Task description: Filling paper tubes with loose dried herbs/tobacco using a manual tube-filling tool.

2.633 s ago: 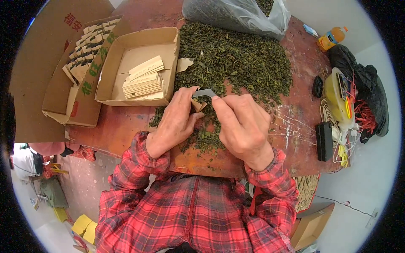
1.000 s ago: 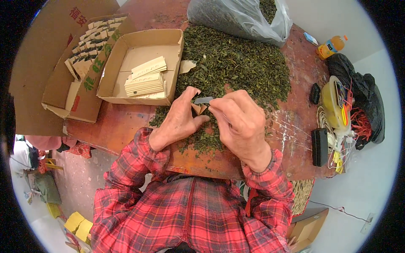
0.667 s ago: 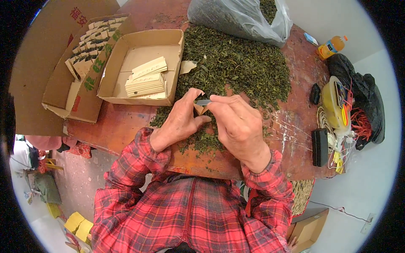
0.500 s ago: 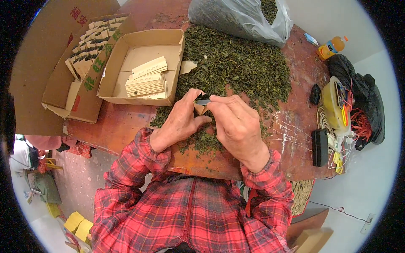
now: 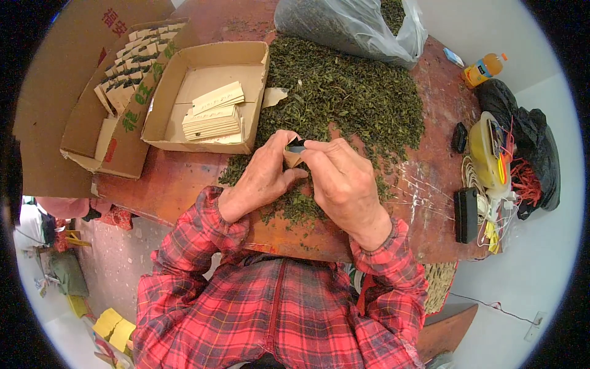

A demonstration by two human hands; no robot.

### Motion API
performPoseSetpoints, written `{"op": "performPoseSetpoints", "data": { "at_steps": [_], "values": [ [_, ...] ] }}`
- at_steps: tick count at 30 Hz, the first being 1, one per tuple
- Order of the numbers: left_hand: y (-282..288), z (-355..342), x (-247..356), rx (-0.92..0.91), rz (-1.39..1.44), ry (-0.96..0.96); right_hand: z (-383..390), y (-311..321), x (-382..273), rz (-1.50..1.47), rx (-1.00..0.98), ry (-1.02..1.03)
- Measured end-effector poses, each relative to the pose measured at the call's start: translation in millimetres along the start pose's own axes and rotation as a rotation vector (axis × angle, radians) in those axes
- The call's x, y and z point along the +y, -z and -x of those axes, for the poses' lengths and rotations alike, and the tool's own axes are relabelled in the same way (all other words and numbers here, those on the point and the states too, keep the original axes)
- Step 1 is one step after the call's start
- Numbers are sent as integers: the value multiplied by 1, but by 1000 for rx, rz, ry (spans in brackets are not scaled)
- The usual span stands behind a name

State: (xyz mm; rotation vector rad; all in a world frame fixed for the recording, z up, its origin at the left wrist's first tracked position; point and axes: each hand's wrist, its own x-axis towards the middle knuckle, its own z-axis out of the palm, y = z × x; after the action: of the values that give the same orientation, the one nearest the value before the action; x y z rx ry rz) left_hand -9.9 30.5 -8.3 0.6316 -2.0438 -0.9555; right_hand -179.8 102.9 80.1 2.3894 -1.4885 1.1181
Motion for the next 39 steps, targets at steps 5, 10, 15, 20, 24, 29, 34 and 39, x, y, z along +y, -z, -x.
{"op": "performPoseSetpoints", "data": {
  "at_steps": [5, 10, 15, 20, 24, 29, 34, 39],
  "values": [
    [0, 1, 1, 4, -3, 0, 3, -1, 0, 6, -5, 2],
    [0, -1, -1, 7, 7, -1, 1, -3, 1, 23, -18, 14],
    [2, -5, 2, -42, 66, 63, 0, -3, 2, 51, -9, 25],
    [1, -1, 1, -23, 40, 6, 5, -6, 0, 60, 0, 57],
    [0, 3, 0, -24, 51, 37, 8, -5, -2, 50, -3, 61],
    [-3, 1, -4, -8, 43, 22, 5, 4, -6, 71, 16, 66],
    [-1, -3, -7, -2, 37, 12, 1, 8, -6, 98, 109, 91],
    [-3, -2, -7, -12, 37, 21, 1, 16, -12, 87, 163, 66]
  ]
}}
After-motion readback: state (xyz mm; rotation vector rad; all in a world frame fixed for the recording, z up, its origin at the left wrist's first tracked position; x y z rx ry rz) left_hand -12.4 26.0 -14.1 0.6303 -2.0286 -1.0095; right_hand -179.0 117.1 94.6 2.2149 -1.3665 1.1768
